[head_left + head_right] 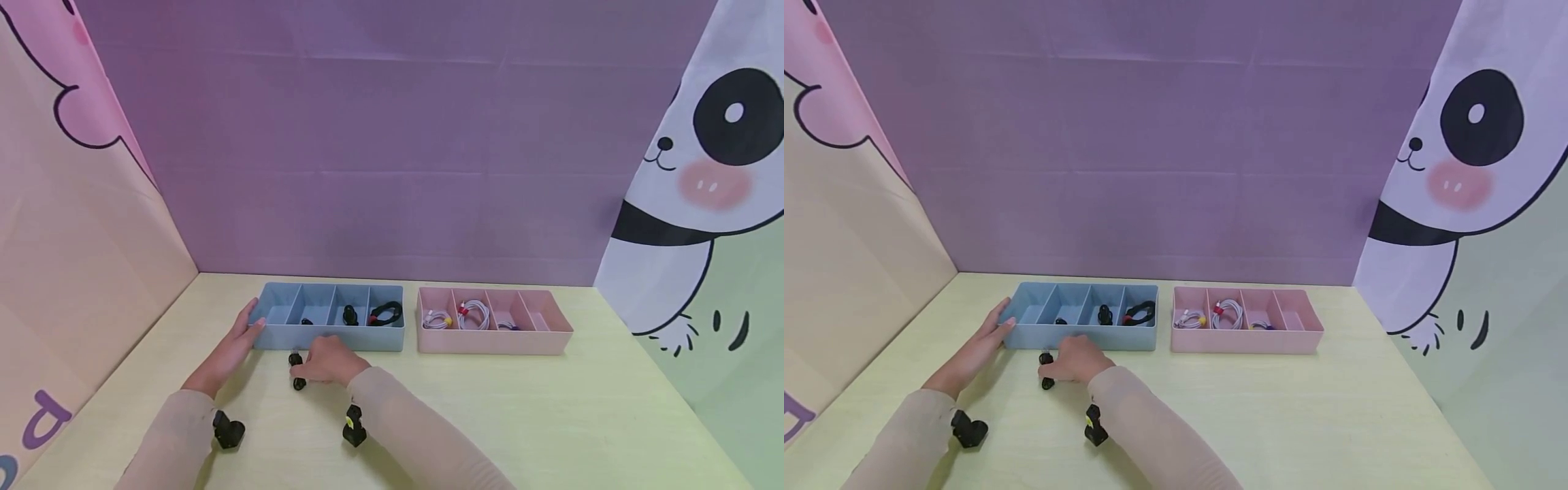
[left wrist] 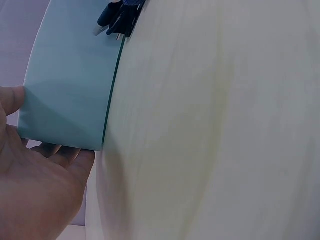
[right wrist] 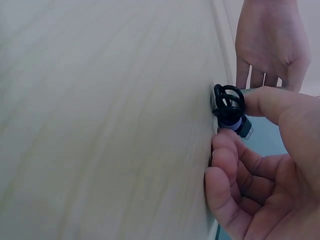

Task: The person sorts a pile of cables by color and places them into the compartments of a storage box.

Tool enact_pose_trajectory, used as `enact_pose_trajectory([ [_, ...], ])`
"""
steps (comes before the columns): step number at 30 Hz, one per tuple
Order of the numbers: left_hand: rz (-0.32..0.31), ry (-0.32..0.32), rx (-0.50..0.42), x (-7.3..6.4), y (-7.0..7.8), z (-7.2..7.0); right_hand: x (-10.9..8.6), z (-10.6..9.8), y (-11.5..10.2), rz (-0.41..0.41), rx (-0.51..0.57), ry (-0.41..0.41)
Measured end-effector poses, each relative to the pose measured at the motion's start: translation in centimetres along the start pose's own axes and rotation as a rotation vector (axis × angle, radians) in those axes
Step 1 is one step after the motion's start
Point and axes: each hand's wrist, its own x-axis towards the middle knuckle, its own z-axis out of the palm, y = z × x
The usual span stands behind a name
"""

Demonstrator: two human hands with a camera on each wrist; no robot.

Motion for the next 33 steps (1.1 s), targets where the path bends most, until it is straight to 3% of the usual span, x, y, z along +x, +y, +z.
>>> enact_pose_trajectory([
  [9, 0.000, -0.007, -0.008, 0.1, 0.1, -0.1, -0.3, -0.4, 0.1, 0.010, -0.069, -0.015],
  [19, 0.013, -0.004, -0.008, 0.3, 0.0, -0.1, 0.0, -0.6, 1.1, -0.032, 0.014, -0.032],
  [33, 0.008, 0.005, -0.003, 0.1, 0.1, 0.0, 0.0, -1.9, 1.2, -0.138, 0.017, 0.019],
])
